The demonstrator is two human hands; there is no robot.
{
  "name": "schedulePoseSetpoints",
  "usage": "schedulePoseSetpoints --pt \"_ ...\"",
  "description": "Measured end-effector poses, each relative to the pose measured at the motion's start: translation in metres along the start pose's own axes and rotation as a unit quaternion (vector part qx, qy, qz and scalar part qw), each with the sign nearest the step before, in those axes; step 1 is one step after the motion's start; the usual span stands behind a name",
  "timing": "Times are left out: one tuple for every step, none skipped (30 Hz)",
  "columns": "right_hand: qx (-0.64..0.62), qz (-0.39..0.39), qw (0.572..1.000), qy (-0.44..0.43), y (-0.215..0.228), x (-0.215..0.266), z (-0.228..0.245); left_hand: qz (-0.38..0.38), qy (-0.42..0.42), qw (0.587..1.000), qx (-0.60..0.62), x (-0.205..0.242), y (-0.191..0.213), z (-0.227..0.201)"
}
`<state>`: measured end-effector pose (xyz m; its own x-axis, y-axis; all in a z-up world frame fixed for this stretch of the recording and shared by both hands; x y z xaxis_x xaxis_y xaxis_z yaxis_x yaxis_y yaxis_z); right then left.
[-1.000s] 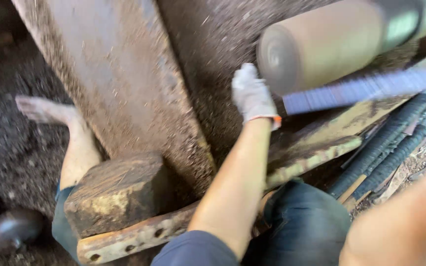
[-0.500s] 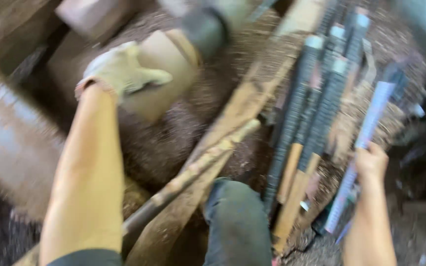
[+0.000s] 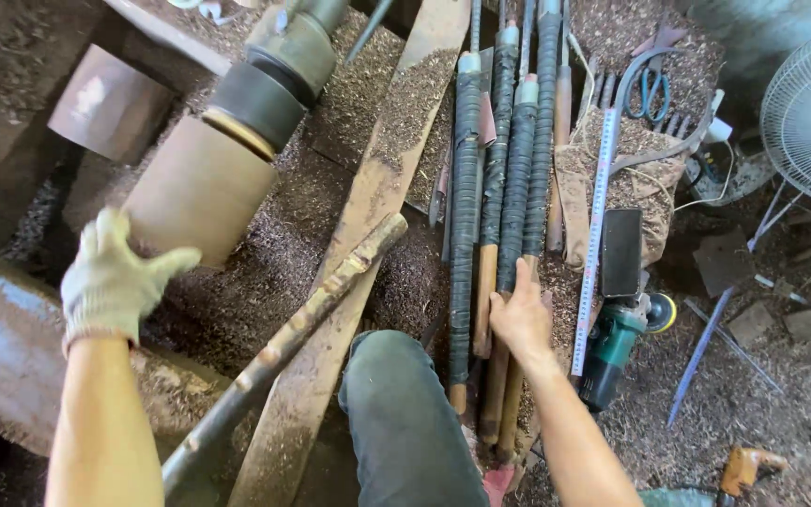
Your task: The person sits at a foot-treadle lathe and shapes a rotating cylindrical wooden blank with a hand chisel, steadying the tool on a wooden rest. They periodically stop, measure the blank with a ruler, reposition the workpiece, and resume cutting to shape the cylinder.
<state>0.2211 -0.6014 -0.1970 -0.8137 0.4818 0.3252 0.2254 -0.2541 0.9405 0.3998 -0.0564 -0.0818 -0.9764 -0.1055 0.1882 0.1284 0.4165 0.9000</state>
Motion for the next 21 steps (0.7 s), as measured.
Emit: schedulePoseSetpoints --pt "-0.018 0.014 0.999 -0.031 -0.005 0.001 -0.003 -0.038 -0.008 0.999 0.012 0.022 0.002 0.014" --pt "-0.035 0.027 0.997 -0.061 -0.011 0.004 -0.005 -0.076 -0.016 0.997 0.023 0.045 0.005 0.030" --pt "-0.036 0.025 0.998 -0.051 -0.030 -0.003 -0.012 -0.085 -0.011 0.996 0.023 0.073 0.003 0.030" --pt "-0.055 -0.087 0.995 0.015 -0.030 -0.008 -0.008 -0.078 -0.003 0.995 0.057 0.101 -0.002 0.032" --pt "-0.073 -0.196 0.974 0.081 -0.031 -0.007 -0.005 -0.070 0.007 0.993 0.092 0.130 -0.009 0.035" --pt "-0.074 -0.198 0.973 0.091 -0.024 -0.009 -0.005 -0.079 0.013 0.992 0.093 0.151 -0.007 0.025" --pt "-0.146 -0.114 0.982 0.046 -0.031 -0.019 -0.010 0.006 0.037 0.995 0.091 0.173 -0.022 0.019" --pt "-0.212 -0.025 0.977 0.002 -0.042 -0.024 -0.011 0.091 0.062 0.990 0.090 0.196 -0.037 0.013" --pt "-0.208 -0.020 0.978 0.022 -0.044 -0.033 -0.017 0.078 0.078 0.989 0.095 0.208 -0.029 0.012" --pt "-0.248 0.019 0.968 0.030 -0.052 -0.043 -0.022 0.089 0.085 0.990 0.070 0.219 -0.026 0.010" --pt "-0.289 0.057 0.955 0.032 -0.061 -0.052 -0.027 0.102 0.087 0.990 0.042 0.225 -0.020 0.007" --pt "-0.287 0.062 0.955 0.046 -0.061 -0.059 -0.033 0.093 0.099 0.990 0.044 0.227 -0.024 0.016" --pt "-0.349 0.097 0.931 0.045 -0.065 -0.068 -0.041 0.082 0.081 0.993 0.041 0.227 -0.028 0.019" --pt "-0.409 0.133 0.902 0.043 -0.068 -0.079 -0.047 0.070 0.063 0.995 0.037 0.226 -0.033 0.021" --pt "-0.405 0.139 0.902 0.053 -0.037 -0.070 -0.047 0.063 0.074 0.995 0.039 0.228 -0.035 0.029" --pt "-0.439 0.135 0.887 0.047 -0.006 -0.066 -0.049 0.055 0.062 0.996 0.043 0.228 -0.037 0.031" --pt "-0.472 0.130 0.871 0.035 0.025 -0.059 -0.058 0.051 0.048 0.996 0.046 0.228 -0.042 0.032" --pt "-0.469 0.136 0.872 0.039 0.104 -0.002 0.007 0.049 0.055 0.996 0.047 0.228 -0.041 0.038" --pt "-0.497 0.036 0.860 0.110 0.189 0.089 0.047 0.045 0.043 0.997 0.048 0.229 -0.042 0.038" --pt "-0.519 -0.062 0.833 0.182 0.257 0.203 0.055 0.040 0.031 0.997 0.049 0.227 -0.045 0.037" --pt "-0.517 -0.057 0.835 0.179 0.261 0.164 0.019 0.045 0.036 0.997 0.048 0.228 -0.046 0.038"
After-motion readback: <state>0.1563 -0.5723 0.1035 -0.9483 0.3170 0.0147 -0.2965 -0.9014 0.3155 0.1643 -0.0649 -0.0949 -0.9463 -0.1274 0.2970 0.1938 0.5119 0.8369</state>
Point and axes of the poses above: each hand's wrist, its own x-axis away from the middle knuckle, its own y-axis out of the back of the hand, z = x × y, the point moved 9 cm from there along -x, towards the middle knuckle, and after that the axes turned 13 degrees about x, right-handed, at the moved point
